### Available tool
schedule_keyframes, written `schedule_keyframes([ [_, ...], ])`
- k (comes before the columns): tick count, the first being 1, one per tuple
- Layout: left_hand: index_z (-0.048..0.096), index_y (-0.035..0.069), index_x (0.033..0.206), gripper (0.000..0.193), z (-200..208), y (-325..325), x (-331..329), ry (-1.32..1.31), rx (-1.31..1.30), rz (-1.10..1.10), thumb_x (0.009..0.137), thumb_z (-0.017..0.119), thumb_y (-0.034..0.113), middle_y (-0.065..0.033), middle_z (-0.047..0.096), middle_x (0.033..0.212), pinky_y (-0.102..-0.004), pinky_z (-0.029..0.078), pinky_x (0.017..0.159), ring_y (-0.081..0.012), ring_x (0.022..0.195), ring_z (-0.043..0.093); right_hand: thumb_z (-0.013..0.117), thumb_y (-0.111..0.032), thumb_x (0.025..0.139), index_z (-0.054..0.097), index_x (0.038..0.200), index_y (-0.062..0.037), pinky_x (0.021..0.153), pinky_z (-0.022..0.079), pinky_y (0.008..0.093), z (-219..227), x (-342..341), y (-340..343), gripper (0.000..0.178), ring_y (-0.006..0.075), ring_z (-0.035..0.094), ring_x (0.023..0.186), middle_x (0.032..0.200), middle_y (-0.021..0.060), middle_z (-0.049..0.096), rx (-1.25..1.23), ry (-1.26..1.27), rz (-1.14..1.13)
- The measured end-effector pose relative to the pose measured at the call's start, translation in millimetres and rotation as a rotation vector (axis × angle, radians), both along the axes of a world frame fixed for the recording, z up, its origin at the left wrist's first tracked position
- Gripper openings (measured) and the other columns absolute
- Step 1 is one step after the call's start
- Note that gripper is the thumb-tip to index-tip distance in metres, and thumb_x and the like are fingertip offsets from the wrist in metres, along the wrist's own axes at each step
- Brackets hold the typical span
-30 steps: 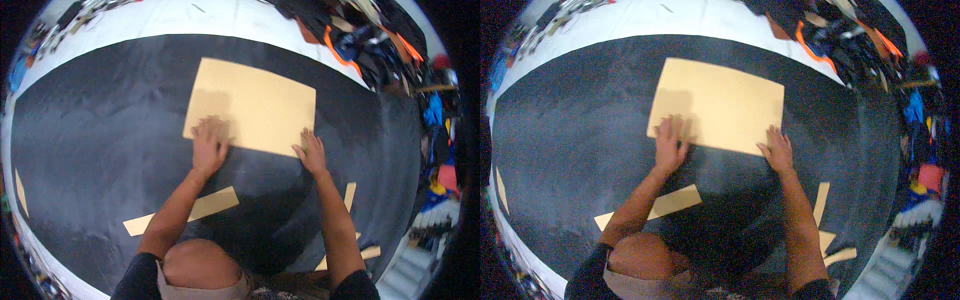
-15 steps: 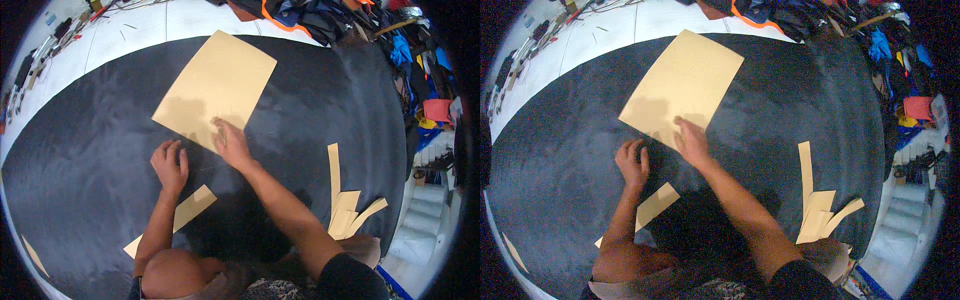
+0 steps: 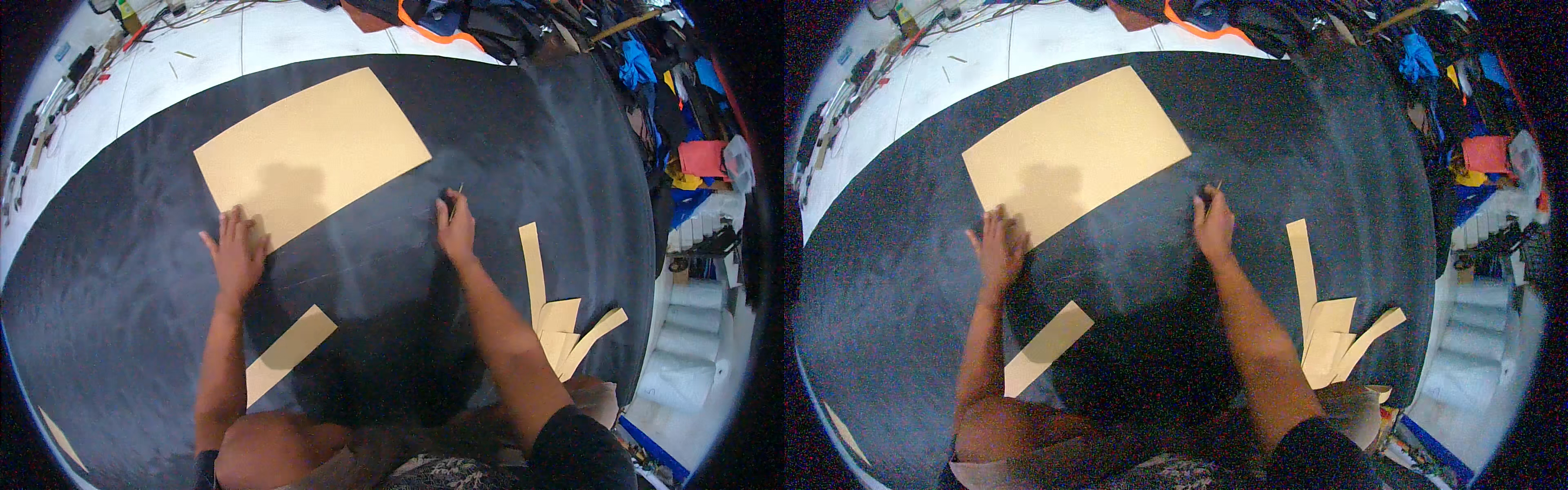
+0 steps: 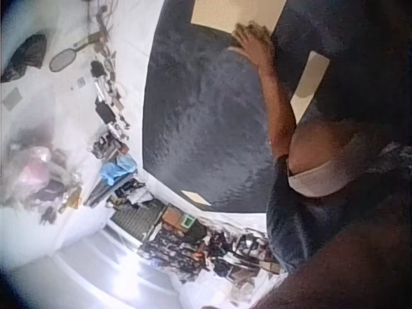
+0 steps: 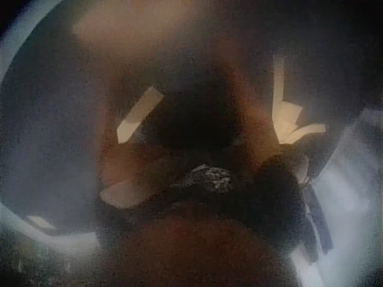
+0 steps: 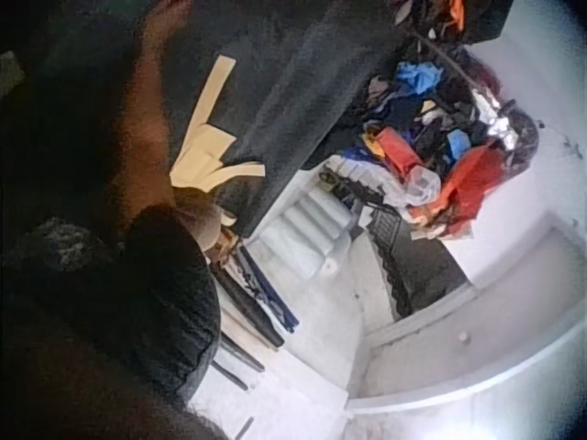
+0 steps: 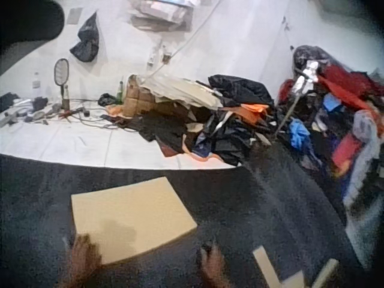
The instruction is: The person uses a small knife to cut rectangular and square pieces from a large black fabric sheet laid out on the floor. They position the fabric, trace the shapes, and cut them out, then move the fabric to a new position to continue cutting more pieces.
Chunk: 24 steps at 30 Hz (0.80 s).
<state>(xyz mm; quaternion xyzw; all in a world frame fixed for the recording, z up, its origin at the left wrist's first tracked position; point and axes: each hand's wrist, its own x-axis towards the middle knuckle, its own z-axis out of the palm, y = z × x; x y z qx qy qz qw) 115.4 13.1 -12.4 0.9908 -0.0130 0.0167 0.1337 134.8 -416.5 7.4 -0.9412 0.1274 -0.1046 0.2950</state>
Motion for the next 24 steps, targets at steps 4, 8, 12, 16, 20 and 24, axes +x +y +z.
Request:
schedule_keyframes([
  [4, 0.054, 0.012, 0.134, 0.048, 11.5, 9.3, -5.6, 0.095, 0.042, 0.001, 0.088, 0.061, 0.02, -0.0119, 0.035, 0.154, -0.0722, 0.008, 0.111, -0.0352, 0.146, 0.024, 0.064, -0.03, 0.093, 0.054, 0.124, -0.0007, 0.098, 0.044, 0.045, -4.8, 19.8, -26.2, 0.044, 0.0386, 0.059, 0.114, 0.122, 0.0219, 0.062, -0.083, -0.05, -0.027],
  [8, 0.054, 0.013, 0.135, 0.047, 1.0, -9.5, -14.0, -0.057, -0.004, 0.029, 0.091, 0.06, 0.025, -0.0136, 0.034, 0.154, -0.0651, 0.013, 0.114, -0.0378, 0.145, 0.026, 0.069, -0.037, 0.088, 0.054, 0.125, -0.0008, 0.099, 0.042, 0.0464, -5.5, 46.0, -11.9, 0.054, 0.0382, 0.056, 0.117, 0.126, 0.0209, 0.06, -0.113, -0.002, 0.111],
  [12, 0.054, 0.015, 0.136, 0.047, 6.0, -60.6, -15.0, -0.088, -0.018, 0.089, 0.093, 0.059, 0.033, -0.0176, 0.034, 0.153, -0.0569, 0.017, 0.117, -0.0406, 0.142, 0.028, 0.074, -0.041, 0.083, 0.053, 0.128, -0.001, 0.103, 0.038, 0.048, -9.7, 60.7, -8.6, 0.064, 0.0371, 0.052, 0.123, 0.132, 0.0203, 0.057, -0.184, -0.004, 0.128],
  [16, 0.053, 0.014, 0.137, 0.049, -3.2, -59.7, -18.8, -0.078, -0.051, 0.081, 0.094, 0.059, 0.038, -0.0215, 0.032, 0.153, -0.0585, 0.016, 0.116, -0.0434, 0.143, 0.025, 0.078, -0.045, 0.078, 0.052, 0.129, -0.0023, 0.107, 0.034, 0.0485, -12.6, 63.2, -23.0, 0.071, 0.0368, 0.049, 0.128, 0.134, 0.0207, 0.055, -0.161, 0.029, 0.086],
  [20, 0.051, 0.013, 0.138, 0.051, -5.6, -53.9, -19.7, -0.106, -0.056, 0.072, 0.093, 0.059, 0.037, -0.0222, 0.03, 0.154, -0.0606, 0.015, 0.116, -0.0445, 0.144, 0.023, 0.08, -0.047, 0.074, 0.052, 0.13, -0.004, 0.11, 0.031, 0.0494, -20.3, 55.1, -32.9, 0.076, 0.0383, 0.045, 0.132, 0.136, 0.0216, 0.053, -0.085, 0.019, 0.097],
  [24, 0.047, 0.015, 0.142, 0.054, -8.3, -50.6, -20.6, -0.063, -0.074, 0.081, 0.093, 0.061, 0.034, -0.0191, 0.025, 0.158, -0.0607, 0.013, 0.117, -0.0431, 0.146, 0.02, 0.082, -0.048, 0.072, 0.051, 0.132, -0.0046, 0.113, 0.027, 0.0512, -23.8, 50.6, -30.2, 0.08, 0.0391, 0.041, 0.136, 0.139, 0.0215, 0.051, -0.139, 0.001, 0.109],
])
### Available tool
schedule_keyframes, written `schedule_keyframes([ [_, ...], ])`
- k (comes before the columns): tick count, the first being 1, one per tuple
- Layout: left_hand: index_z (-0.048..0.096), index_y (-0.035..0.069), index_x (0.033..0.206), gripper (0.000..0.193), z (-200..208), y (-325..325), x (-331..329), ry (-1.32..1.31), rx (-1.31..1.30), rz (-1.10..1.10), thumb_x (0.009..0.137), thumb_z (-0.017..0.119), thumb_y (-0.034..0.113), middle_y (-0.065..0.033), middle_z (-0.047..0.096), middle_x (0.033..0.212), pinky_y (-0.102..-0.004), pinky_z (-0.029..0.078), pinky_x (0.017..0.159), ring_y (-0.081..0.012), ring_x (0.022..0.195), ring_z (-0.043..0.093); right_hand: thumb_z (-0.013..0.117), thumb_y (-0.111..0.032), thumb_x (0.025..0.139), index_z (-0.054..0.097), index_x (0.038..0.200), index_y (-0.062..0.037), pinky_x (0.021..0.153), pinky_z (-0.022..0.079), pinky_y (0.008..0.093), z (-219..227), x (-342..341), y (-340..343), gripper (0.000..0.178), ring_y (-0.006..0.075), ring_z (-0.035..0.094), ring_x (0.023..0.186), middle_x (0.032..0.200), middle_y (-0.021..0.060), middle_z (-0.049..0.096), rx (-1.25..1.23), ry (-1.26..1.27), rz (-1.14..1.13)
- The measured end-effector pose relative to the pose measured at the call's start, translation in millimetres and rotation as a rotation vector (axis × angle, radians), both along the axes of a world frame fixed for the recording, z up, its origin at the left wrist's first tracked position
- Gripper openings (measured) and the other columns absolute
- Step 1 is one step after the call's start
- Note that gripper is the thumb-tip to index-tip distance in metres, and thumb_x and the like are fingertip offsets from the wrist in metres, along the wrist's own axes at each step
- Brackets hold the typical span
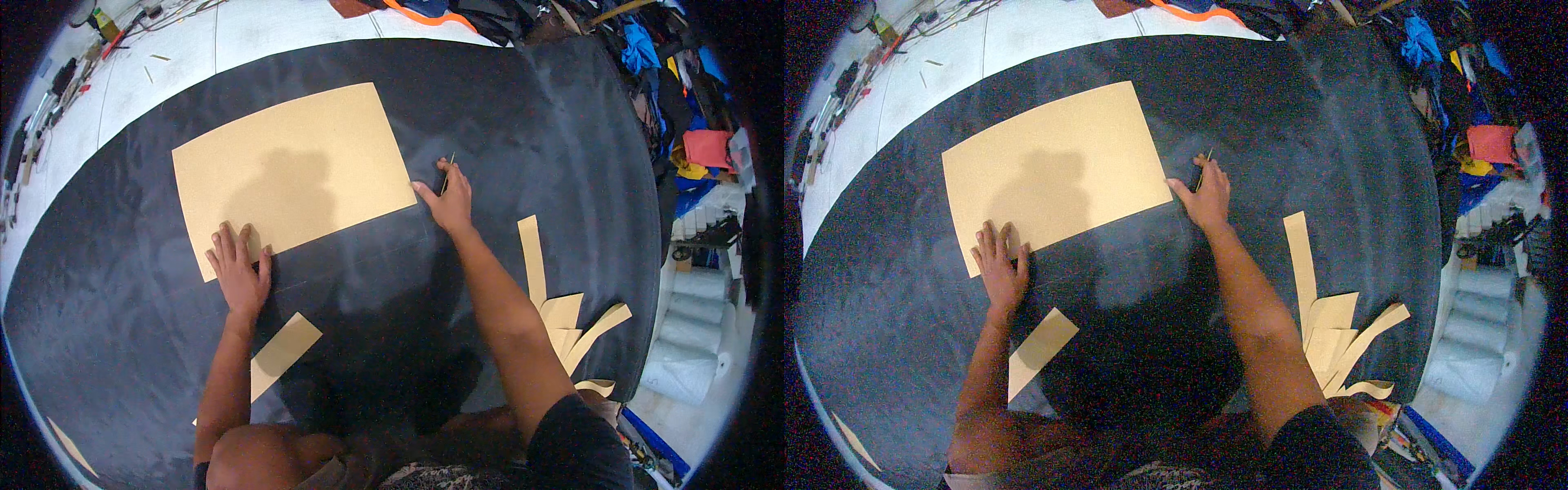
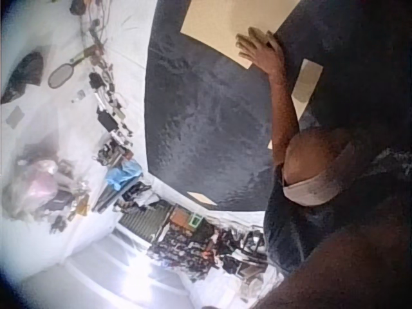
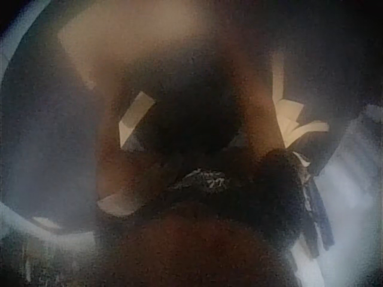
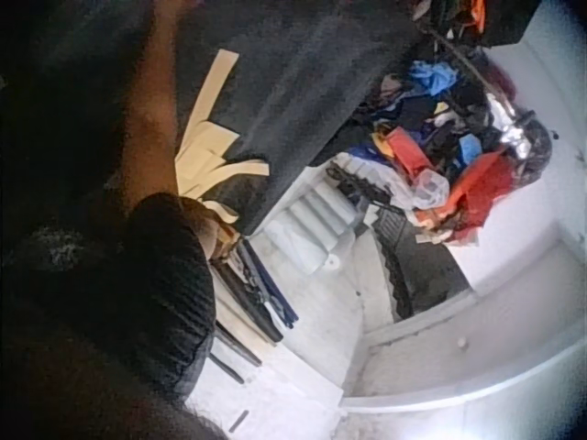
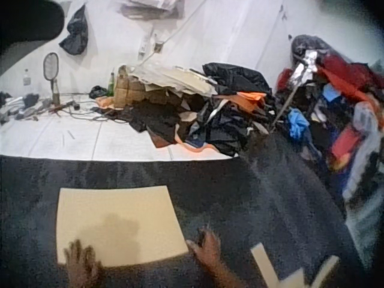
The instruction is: The person uses a small knife to cut rectangular and square pieces from a large black fabric sheet laid out on the floor. They position the fabric, trace the shapes, and cut them out, then move the fabric to a new position to continue cutting more pieces.
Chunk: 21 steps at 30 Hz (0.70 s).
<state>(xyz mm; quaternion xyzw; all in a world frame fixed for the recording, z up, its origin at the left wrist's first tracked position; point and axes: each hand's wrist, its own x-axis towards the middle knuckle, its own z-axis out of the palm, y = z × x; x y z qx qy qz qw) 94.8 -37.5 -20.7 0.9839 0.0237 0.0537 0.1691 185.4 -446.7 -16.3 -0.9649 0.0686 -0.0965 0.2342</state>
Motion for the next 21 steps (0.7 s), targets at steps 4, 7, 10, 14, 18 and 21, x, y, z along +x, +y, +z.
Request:
schedule_keyframes([
  [4, 0.047, 0.015, 0.141, 0.054, -0.9, 2.1, -0.4, -0.007, -0.007, -0.011, 0.093, 0.062, 0.033, -0.0201, 0.026, 0.157, -0.0609, 0.013, 0.116, -0.0436, 0.145, 0.021, 0.084, -0.045, 0.071, 0.052, 0.129, -0.0039, 0.113, 0.028, 0.0486, 5.5, -2.5, 4.2, 0.078, 0.0389, 0.039, 0.137, 0.14, 0.0184, 0.052, -0.003, 0.002, 0.007],
  [7, 0.048, 0.014, 0.14, 0.054, 0.2, 0.7, 0.3, -0.004, 0.004, -0.012, 0.092, 0.062, 0.034, -0.0216, 0.028, 0.156, -0.0595, 0.014, 0.117, -0.0444, 0.145, 0.022, 0.084, -0.042, 0.071, 0.054, 0.128, -0.0037, 0.113, 0.029, 0.0467, 5.4, -4.2, 2.7, 0.075, 0.0387, 0.039, 0.137, 0.14, 0.0164, 0.053, -0.01, -0.009, 0.008],
  [10, 0.048, 0.015, 0.14, 0.054, -0.1, -1.1, 1.1, -0.007, -0.001, -0.014, 0.092, 0.062, 0.036, -0.0221, 0.028, 0.155, -0.059, 0.014, 0.117, -0.0446, 0.145, 0.022, 0.084, -0.046, 0.07, 0.052, 0.129, -0.0051, 0.114, 0.025, 0.0498, 4.3, -4.2, -1.2, 0.079, 0.0384, 0.038, 0.138, 0.142, 0.0182, 0.051, 0.019, 0.002, 0.016],
  [14, 0.049, 0.015, 0.14, 0.054, -0.5, 0.1, 1.0, 0.01, 0.01, -0.009, 0.092, 0.062, 0.036, -0.0216, 0.027, 0.156, -0.0593, 0.014, 0.117, -0.0442, 0.145, 0.022, 0.085, -0.046, 0.069, 0.052, 0.13, -0.0063, 0.115, 0.022, 0.0516, 3.3, -2.7, -2.6, 0.08, 0.0379, 0.036, 0.14, 0.143, 0.0183, 0.049, 0.057, 0.001, 0.036],
  [18, 0.052, 0.015, 0.138, 0.053, 0.5, 5.4, -0.9, -0.031, -0.004, 0.013, 0.09, 0.064, 0.036, -0.0214, 0.028, 0.155, -0.0598, 0.015, 0.117, -0.0437, 0.144, 0.023, 0.085, -0.043, 0.069, 0.052, 0.128, -0.0043, 0.112, 0.029, 0.0496, 3.9, -1.8, 3.0, 0.078, 0.0382, 0.043, 0.133, 0.139, 0.0177, 0.052, 0.002, -0.017, 0.054],
  [21, 0.052, 0.015, 0.137, 0.053, 2.6, -0.6, -3.0, -0.062, -0.049, 0.0, 0.09, 0.065, 0.036, -0.0211, 0.031, 0.154, -0.0599, 0.016, 0.116, -0.0435, 0.143, 0.026, 0.085, -0.04, 0.069, 0.053, 0.127, -0.0016, 0.109, 0.033, 0.0474, 9.2, -7.1, -4.7, 0.076, 0.0391, 0.047, 0.127, 0.136, 0.0182, 0.053, 0.017, -0.045, 0.093],
])
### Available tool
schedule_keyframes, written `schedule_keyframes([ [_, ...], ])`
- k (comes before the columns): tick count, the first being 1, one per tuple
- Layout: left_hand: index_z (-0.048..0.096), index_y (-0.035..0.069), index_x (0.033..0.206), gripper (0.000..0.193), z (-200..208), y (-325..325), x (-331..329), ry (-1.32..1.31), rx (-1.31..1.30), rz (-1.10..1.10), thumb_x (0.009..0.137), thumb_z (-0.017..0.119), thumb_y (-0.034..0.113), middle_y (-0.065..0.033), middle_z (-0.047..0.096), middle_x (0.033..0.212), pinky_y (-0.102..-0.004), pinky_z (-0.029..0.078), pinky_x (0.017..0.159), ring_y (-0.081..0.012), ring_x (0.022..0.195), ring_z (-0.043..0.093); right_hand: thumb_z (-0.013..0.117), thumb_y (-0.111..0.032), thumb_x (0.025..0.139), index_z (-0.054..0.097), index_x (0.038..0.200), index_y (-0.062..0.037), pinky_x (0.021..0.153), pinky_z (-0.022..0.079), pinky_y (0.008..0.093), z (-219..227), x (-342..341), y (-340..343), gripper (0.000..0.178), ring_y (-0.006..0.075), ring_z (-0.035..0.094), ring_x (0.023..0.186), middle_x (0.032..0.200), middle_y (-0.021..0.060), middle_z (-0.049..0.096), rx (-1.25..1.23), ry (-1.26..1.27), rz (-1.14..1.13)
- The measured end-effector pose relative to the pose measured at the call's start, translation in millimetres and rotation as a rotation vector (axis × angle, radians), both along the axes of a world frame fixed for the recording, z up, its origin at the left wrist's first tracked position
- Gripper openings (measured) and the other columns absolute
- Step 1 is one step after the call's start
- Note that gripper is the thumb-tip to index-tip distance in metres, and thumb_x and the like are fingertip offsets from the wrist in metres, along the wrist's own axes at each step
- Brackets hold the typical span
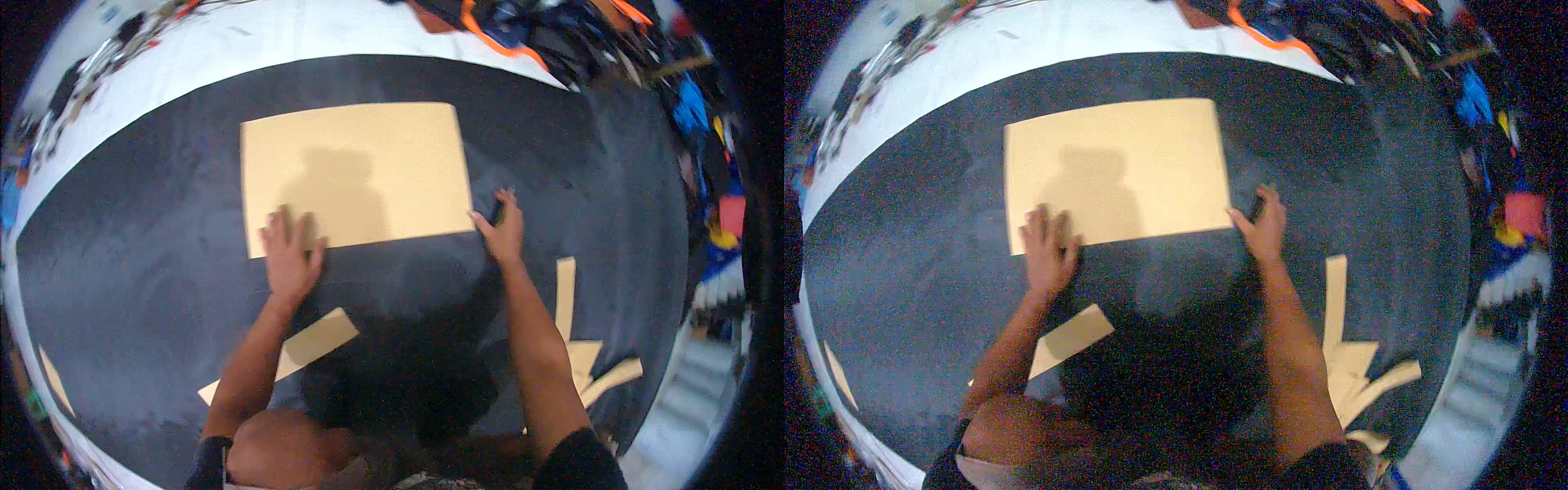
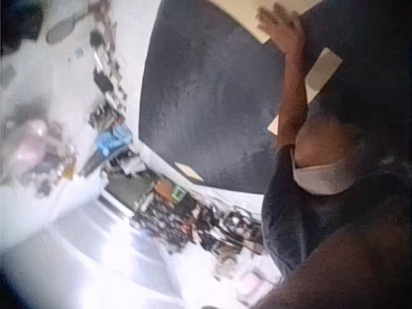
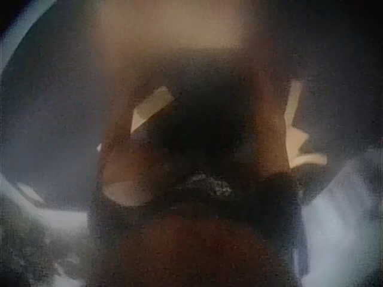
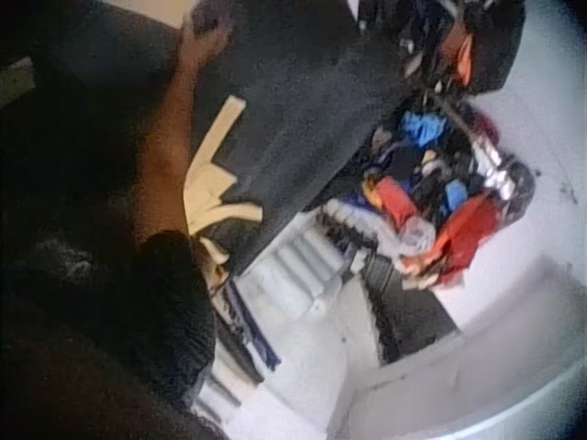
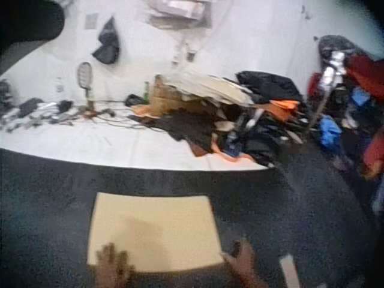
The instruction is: The person uses a small knife to cut rectangular and square pieces from a large black fabric sheet laid out on the floor. They position the fabric, trace the shapes, and cut them out, then move the fabric to a new position to continue cutting more pieces.
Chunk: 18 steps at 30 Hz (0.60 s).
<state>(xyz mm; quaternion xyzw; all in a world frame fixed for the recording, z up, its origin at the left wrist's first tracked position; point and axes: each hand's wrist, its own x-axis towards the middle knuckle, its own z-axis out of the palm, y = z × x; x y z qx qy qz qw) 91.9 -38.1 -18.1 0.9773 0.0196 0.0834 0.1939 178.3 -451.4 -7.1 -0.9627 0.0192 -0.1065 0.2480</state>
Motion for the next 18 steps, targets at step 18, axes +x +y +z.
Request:
schedule_keyframes([
  [18, 0.051, 0.012, 0.138, 0.057, 22.0, 3.0, -10.9, 0.004, -0.092, 0.06, 0.094, 0.057, 0.046, -0.0218, 0.033, 0.153, -0.0548, 0.019, 0.117, -0.0407, 0.143, 0.028, 0.082, -0.036, 0.079, 0.046, 0.134, 0.0008, 0.11, 0.034, 0.0388, 24.8, 1.7, -0.3, 0.076, 0.0309, 0.047, 0.132, 0.139, 0.0204, 0.051, 0.109, 0.263, -0.06],
])
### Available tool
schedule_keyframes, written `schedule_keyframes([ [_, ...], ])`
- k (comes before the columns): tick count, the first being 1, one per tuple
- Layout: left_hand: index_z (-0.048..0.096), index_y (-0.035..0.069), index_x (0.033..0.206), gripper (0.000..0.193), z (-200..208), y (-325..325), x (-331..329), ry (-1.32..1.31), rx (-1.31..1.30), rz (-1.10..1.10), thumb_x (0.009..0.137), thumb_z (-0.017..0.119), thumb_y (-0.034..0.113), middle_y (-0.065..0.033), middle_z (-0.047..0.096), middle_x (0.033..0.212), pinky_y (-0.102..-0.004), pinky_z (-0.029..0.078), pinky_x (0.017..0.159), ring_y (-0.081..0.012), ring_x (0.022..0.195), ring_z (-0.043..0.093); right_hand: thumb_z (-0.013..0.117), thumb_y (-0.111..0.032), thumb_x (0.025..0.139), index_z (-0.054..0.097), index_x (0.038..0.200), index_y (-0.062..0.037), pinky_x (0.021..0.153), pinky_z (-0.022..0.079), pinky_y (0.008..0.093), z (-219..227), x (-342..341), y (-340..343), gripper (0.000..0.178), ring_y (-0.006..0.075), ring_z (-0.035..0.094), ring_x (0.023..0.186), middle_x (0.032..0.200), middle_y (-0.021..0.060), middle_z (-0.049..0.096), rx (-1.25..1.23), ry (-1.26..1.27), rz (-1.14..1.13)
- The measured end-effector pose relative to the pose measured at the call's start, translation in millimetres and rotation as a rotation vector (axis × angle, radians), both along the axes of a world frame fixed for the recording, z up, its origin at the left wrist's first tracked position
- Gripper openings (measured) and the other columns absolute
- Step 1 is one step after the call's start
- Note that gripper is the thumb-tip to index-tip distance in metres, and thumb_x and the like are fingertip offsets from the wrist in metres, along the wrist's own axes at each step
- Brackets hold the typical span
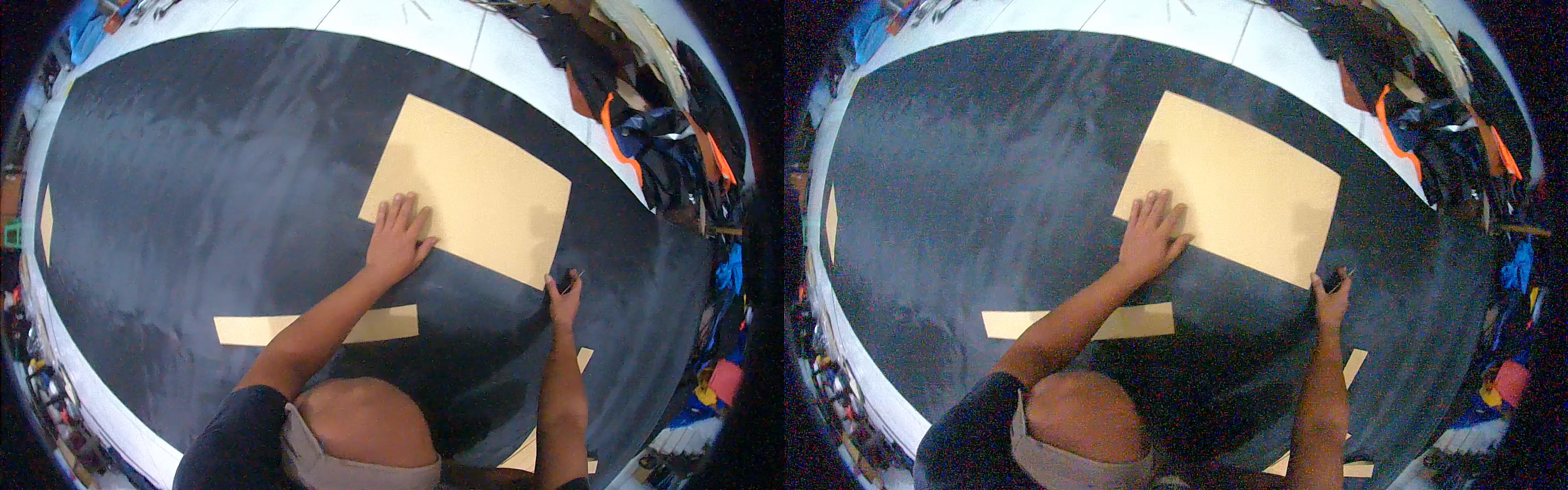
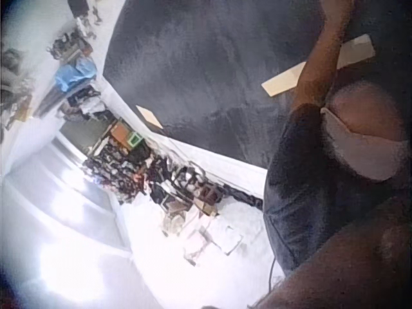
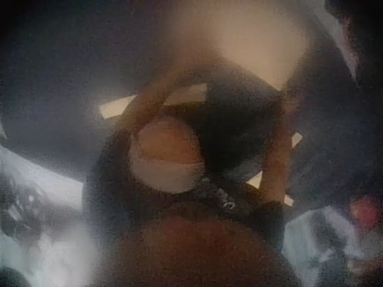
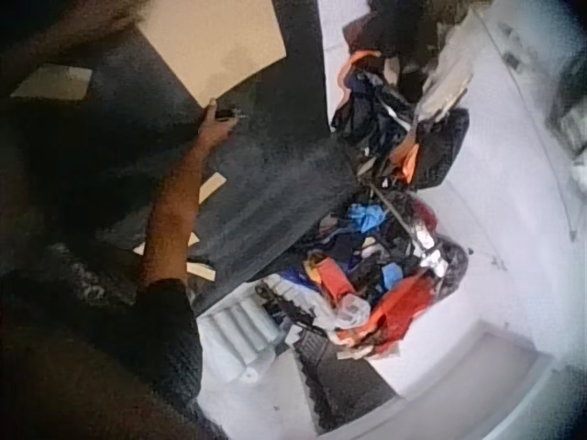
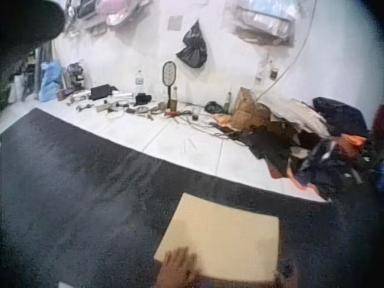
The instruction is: The person uses a small knife to cut rectangular and square pieces from a large black fabric sheet laid out on the floor. They position the fabric, trace the shapes, and cut them out, then move the fabric to a new position to continue cutting more pieces.
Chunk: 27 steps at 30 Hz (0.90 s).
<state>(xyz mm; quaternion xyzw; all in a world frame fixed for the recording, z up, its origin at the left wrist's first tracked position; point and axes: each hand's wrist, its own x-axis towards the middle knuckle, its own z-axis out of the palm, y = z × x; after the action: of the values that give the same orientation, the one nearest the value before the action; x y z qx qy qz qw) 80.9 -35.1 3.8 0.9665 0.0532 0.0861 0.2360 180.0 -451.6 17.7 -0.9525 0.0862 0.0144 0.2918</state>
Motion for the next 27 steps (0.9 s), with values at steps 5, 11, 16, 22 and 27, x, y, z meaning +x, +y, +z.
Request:
schedule_keyframes([
  [5, 0.055, 0.013, 0.135, 0.056, -3.1, -0.1, -1.7, -0.06, -0.01, 0.014, 0.092, 0.059, 0.048, -0.0218, 0.035, 0.151, -0.0542, 0.02, 0.117, -0.042, 0.141, 0.03, 0.082, -0.038, 0.078, 0.045, 0.137, 0.0021, 0.11, 0.035, 0.0395, 2.1, 4.1, 1.0, 0.081, 0.0331, 0.048, 0.129, 0.137, 0.021, 0.052, -0.037, 0.015, 0.016],
  [11, 0.055, 0.014, 0.136, 0.058, -0.2, 0.9, -2.0, -0.041, -0.005, 0.012, 0.091, 0.059, 0.051, -0.0215, 0.037, 0.15, -0.0532, 0.021, 0.117, -0.0416, 0.141, 0.032, 0.083, -0.039, 0.077, 0.042, 0.138, 0.0043, 0.11, 0.036, 0.0405, 16.0, 4.9, 8.6, 0.085, 0.0348, 0.049, 0.129, 0.138, 0.0225, 0.051, -0.076, 0.055, 0.02],
  [16, 0.055, 0.014, 0.136, 0.059, 4.5, -0.5, 1.3, -0.022, -0.011, 0.012, 0.09, 0.06, 0.051, -0.0215, 0.038, 0.149, -0.0549, 0.022, 0.116, -0.0414, 0.14, 0.032, 0.082, -0.04, 0.078, 0.044, 0.138, 0.0038, 0.111, 0.033, 0.0399, 12.2, 10.2, 1.1, 0.084, 0.0336, 0.046, 0.132, 0.139, 0.022, 0.05, -0.006, 0.058, 0.038],
  [22, 0.055, 0.014, 0.135, 0.06, 7.0, -1.1, 0.0, -0.013, -0.014, 0.015, 0.089, 0.061, 0.051, -0.0217, 0.038, 0.148, -0.0599, 0.021, 0.115, -0.0419, 0.14, 0.031, 0.084, -0.032, 0.076, 0.041, 0.138, 0.0056, 0.11, 0.035, 0.0394, 5.2, 8.5, -0.2, 0.084, 0.0321, 0.048, 0.128, 0.136, 0.0207, 0.052, 0.044, 0.004, 0.04],
  [27, 0.056, 0.013, 0.135, 0.06, 4.1, -0.6, -3.0, -0.03, -0.03, 0.021, 0.089, 0.062, 0.051, -0.0219, 0.037, 0.149, -0.0615, 0.02, 0.115, -0.0419, 0.14, 0.031, 0.083, -0.031, 0.077, 0.041, 0.139, 0.005, 0.111, 0.034, 0.039, 7.1, 7.4, -0.4, 0.083, 0.0309, 0.047, 0.13, 0.137, 0.0195, 0.051, 0.038, 0.027, 0.044],
])
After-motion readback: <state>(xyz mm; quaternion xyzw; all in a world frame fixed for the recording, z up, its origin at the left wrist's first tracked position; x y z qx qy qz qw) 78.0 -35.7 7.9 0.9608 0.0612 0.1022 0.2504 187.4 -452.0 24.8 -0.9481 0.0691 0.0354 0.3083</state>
